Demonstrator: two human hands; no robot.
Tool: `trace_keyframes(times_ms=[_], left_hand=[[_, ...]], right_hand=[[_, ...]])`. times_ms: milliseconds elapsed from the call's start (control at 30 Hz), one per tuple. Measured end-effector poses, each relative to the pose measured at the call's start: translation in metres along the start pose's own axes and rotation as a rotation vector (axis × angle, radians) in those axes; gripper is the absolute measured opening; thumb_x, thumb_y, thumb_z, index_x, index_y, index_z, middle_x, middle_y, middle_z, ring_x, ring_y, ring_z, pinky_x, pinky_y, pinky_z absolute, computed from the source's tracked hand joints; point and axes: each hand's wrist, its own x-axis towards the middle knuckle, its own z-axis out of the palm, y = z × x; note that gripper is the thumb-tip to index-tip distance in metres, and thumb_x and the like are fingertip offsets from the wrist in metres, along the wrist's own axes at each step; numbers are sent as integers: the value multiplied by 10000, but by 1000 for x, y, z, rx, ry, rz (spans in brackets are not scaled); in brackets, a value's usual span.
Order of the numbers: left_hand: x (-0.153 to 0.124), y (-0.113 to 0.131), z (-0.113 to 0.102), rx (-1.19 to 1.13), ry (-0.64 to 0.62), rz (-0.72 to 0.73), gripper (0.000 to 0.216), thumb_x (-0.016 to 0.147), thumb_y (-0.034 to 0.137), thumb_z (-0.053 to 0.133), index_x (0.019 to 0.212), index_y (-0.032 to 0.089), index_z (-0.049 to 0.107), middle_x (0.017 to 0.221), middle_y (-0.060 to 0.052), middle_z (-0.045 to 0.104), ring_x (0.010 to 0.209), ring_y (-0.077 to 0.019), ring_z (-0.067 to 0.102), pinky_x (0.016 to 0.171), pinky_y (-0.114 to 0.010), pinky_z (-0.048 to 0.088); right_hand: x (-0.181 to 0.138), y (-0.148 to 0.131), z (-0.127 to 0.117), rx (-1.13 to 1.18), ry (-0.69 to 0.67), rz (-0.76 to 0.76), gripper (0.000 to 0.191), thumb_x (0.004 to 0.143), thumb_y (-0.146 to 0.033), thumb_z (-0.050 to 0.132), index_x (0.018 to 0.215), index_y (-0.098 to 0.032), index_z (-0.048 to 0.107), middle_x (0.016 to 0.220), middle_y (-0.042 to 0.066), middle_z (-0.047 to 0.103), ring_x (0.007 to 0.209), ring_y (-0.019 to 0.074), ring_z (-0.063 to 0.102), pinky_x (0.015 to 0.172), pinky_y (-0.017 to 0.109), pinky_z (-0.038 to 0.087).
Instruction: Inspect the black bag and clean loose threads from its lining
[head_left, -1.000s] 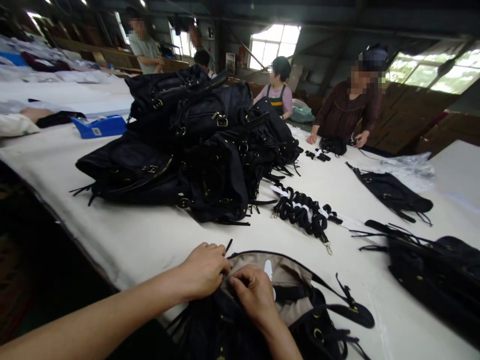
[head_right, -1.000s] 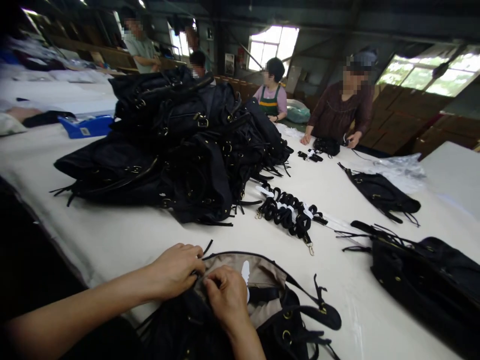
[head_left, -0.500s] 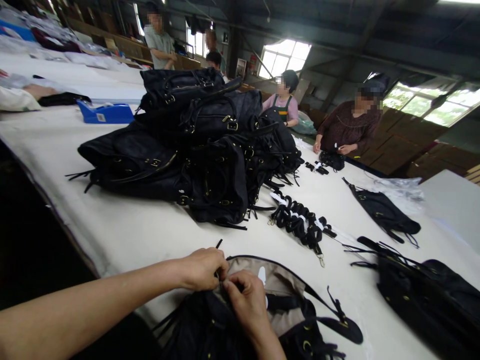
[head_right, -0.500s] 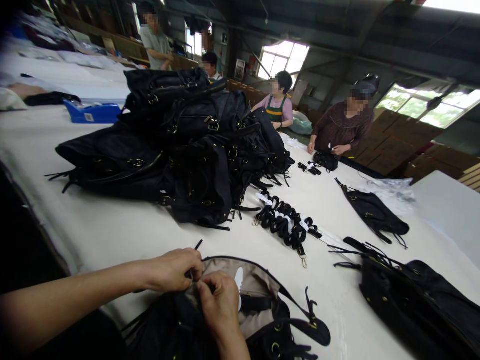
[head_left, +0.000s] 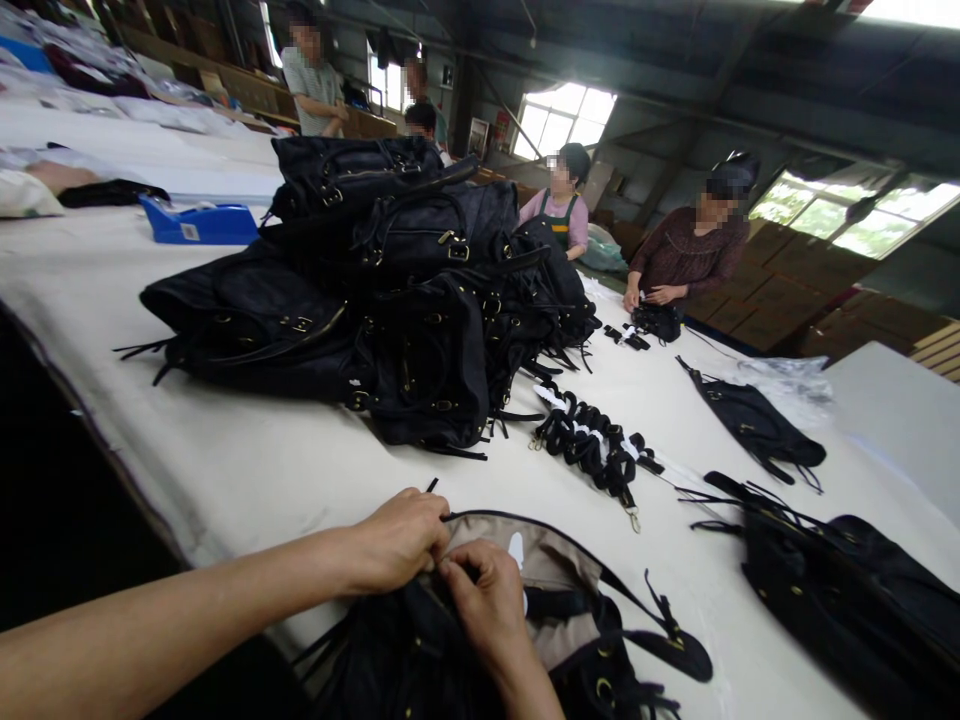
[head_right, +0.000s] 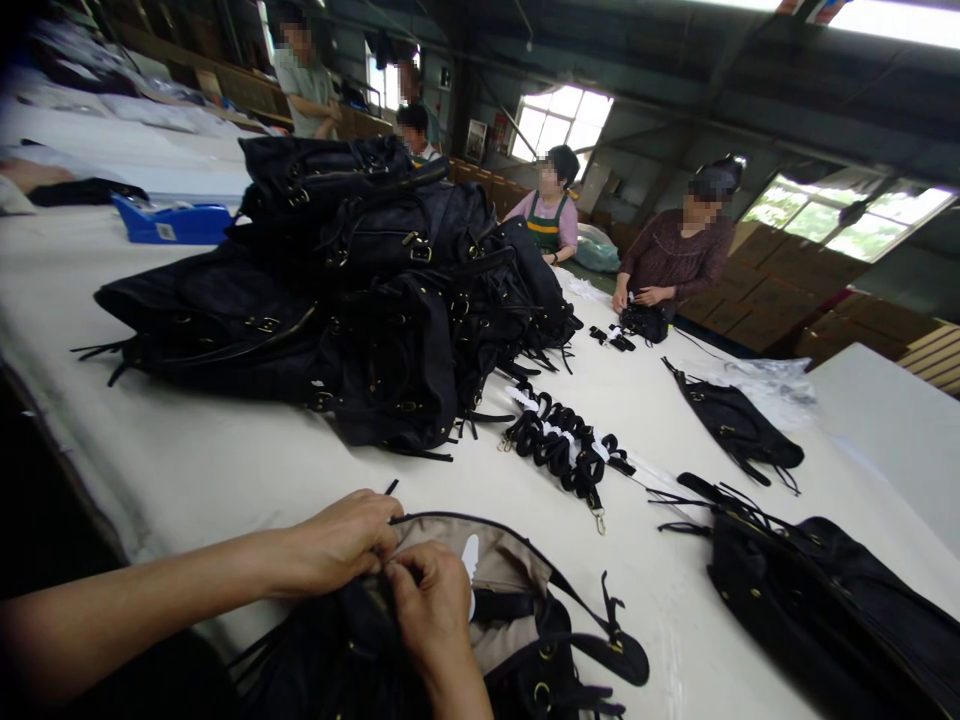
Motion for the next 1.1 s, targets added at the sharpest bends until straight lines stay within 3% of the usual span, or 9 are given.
trace_keyframes(times_ms=[133,233,333,500,700,933,1100], left_hand=[[-4,-4,0,-132,38,18,122,703,76,594,711,195,621,960,0,563,917,-200,535,778,-290,381],[-6,-11,1,-257,92,31,135,706,73,512,747,181,582,895,7,554,872,-161,524,769,-252,373],[-8,-13,-2,-365,174,-4,130,737,148,462,800,174,572,856,-8,544,866,-172,512,792,-262,372],[-5,4,-12,-519,250,-20,147,801,272,448,813,186,566,783,28,565,752,-146,497,681,-242,350],[12,26,-2,-637,232,43,131,809,264,461,814,182,564,706,47,540,668,-120,460,627,-228,331],[6,22,15,-739,233,11,163,791,270,511,833,191,647,791,30,612,766,-134,535,698,-220,375],[0,24,17,-769,229,33,187,803,245,528,858,236,707,861,28,642,840,-139,574,773,-221,397]], right_hand=[[-1,6,0,16,19,-38,161,829,-155,596,761,-232,719,744,-26,662,743,135,602,688,232,398],[0,15,1,41,142,-145,164,879,-209,563,856,-237,723,824,-6,682,798,150,618,744,245,433],[1,18,-1,32,273,-282,160,911,-224,546,926,-239,704,868,-2,684,837,153,621,770,251,450],[-2,5,-10,-52,358,-404,173,926,-180,544,996,-265,677,903,-17,677,847,142,614,847,270,446],[-11,2,-22,-41,398,-362,189,933,-206,543,1020,-286,690,855,-16,671,790,128,614,698,210,479],[-17,19,-16,108,441,-167,163,861,-232,634,1007,-249,705,929,-1,701,846,135,667,759,176,524],[-14,16,-15,92,459,-218,134,870,-222,632,968,-266,712,893,-19,700,825,114,666,748,148,517]])
